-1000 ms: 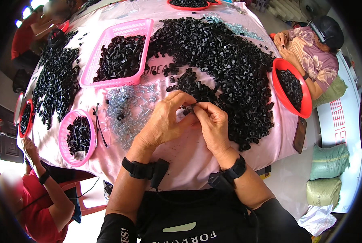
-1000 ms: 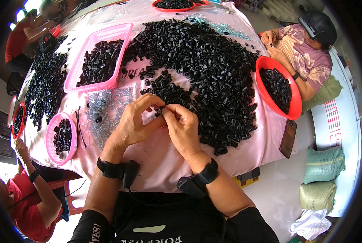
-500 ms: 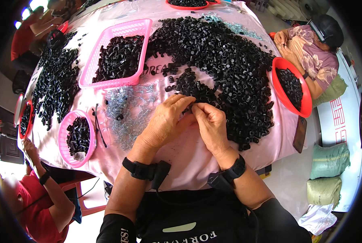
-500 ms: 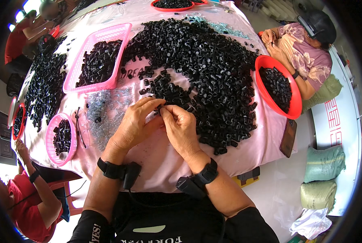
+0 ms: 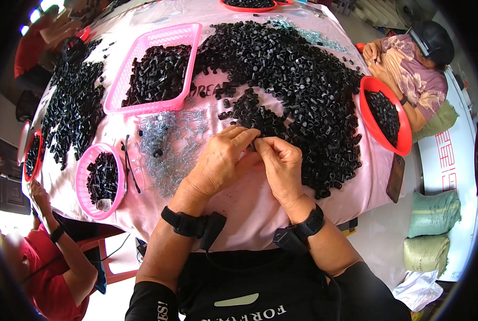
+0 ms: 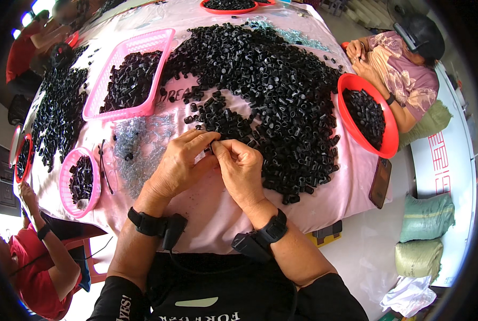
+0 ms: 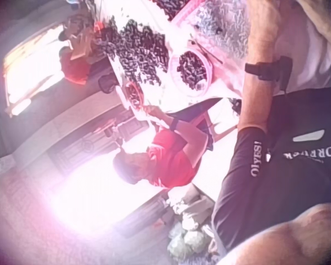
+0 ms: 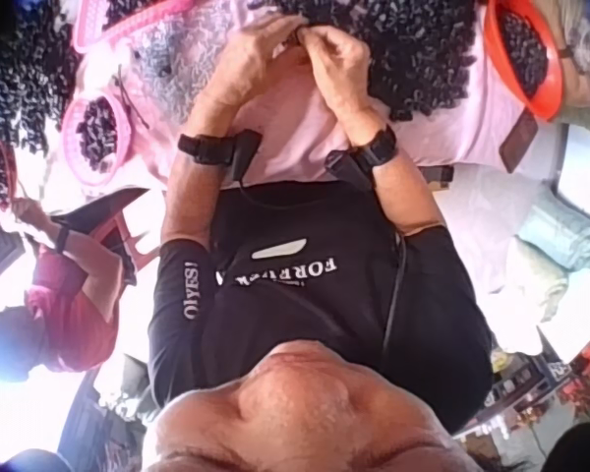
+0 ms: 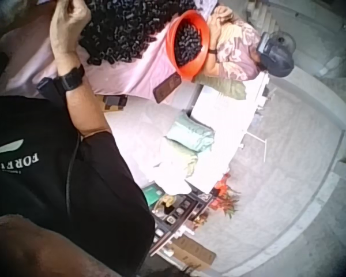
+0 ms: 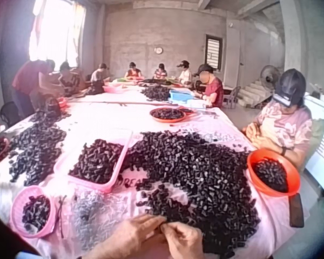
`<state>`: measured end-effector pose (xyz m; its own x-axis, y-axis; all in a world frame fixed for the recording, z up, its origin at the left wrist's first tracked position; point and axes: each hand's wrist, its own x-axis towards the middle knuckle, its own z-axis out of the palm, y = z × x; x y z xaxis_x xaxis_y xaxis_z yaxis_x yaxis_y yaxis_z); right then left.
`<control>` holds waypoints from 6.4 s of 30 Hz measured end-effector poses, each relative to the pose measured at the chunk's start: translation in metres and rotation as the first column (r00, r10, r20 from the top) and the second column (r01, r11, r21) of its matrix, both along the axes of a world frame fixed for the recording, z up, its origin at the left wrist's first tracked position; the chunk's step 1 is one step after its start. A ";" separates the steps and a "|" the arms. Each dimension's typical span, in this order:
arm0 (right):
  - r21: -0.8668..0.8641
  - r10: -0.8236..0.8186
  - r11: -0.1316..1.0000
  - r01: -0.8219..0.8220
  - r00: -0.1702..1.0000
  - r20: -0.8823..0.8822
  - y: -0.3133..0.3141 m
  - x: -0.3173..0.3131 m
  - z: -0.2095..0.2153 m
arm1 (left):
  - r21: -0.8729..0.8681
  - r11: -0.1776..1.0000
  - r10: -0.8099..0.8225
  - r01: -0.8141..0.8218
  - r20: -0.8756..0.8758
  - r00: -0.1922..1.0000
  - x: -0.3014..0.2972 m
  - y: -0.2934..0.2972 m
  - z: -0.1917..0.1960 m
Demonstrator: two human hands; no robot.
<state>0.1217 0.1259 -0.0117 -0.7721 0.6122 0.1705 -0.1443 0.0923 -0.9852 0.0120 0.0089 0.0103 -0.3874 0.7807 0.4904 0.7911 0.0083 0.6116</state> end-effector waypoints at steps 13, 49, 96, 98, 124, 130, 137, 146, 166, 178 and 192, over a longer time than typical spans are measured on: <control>0.150 0.007 0.989 -0.013 0.999 0.037 0.003 0.000 0.000 | -0.054 0.997 0.058 -0.056 0.036 0.998 0.001 0.002 -0.001; -0.124 0.046 0.991 -0.041 0.998 0.032 0.001 0.002 0.000 | 0.071 0.980 0.187 -0.186 -0.002 0.982 -0.022 -0.003 -0.011; 0.152 0.001 0.988 0.002 1.000 -0.015 -0.001 -0.003 -0.006 | -0.003 0.967 0.251 -0.254 0.154 0.956 -0.019 -0.002 -0.015; 0.134 0.028 0.990 -0.038 0.997 0.077 -0.001 -0.002 -0.002 | 0.088 0.981 0.126 -0.175 0.401 0.907 -0.018 -0.002 -0.013; -0.057 0.061 0.997 -0.058 0.997 0.048 -0.002 -0.001 -0.001 | 0.123 0.778 0.623 -0.617 -0.016 0.782 -0.053 -0.026 -0.015; -0.052 0.064 0.997 -0.060 0.995 0.076 -0.001 -0.001 0.000 | 0.052 0.843 0.538 -0.535 -0.069 0.840 -0.056 -0.026 -0.028; -0.029 0.080 0.997 -0.078 0.994 0.076 -0.001 -0.001 -0.001 | -0.074 0.810 0.562 -0.582 -0.184 0.806 -0.048 -0.025 -0.028; -0.011 0.075 0.997 -0.075 0.994 0.074 -0.002 -0.003 -0.003 | -0.051 0.887 0.453 -0.458 -0.083 0.887 -0.047 -0.025 -0.024; 0.072 0.056 0.996 -0.060 0.997 0.058 -0.002 -0.003 -0.004 | 0.106 0.944 0.318 -0.313 -0.031 0.948 -0.032 -0.012 -0.003; 0.140 0.037 0.989 -0.042 0.999 0.041 -0.003 -0.004 -0.005 | 0.037 0.997 0.063 -0.073 0.234 0.970 -0.012 -0.006 0.006; 0.128 0.038 0.991 -0.044 0.998 0.051 -0.001 -0.004 -0.004 | 0.033 0.997 0.055 -0.065 0.255 0.966 -0.013 -0.006 0.005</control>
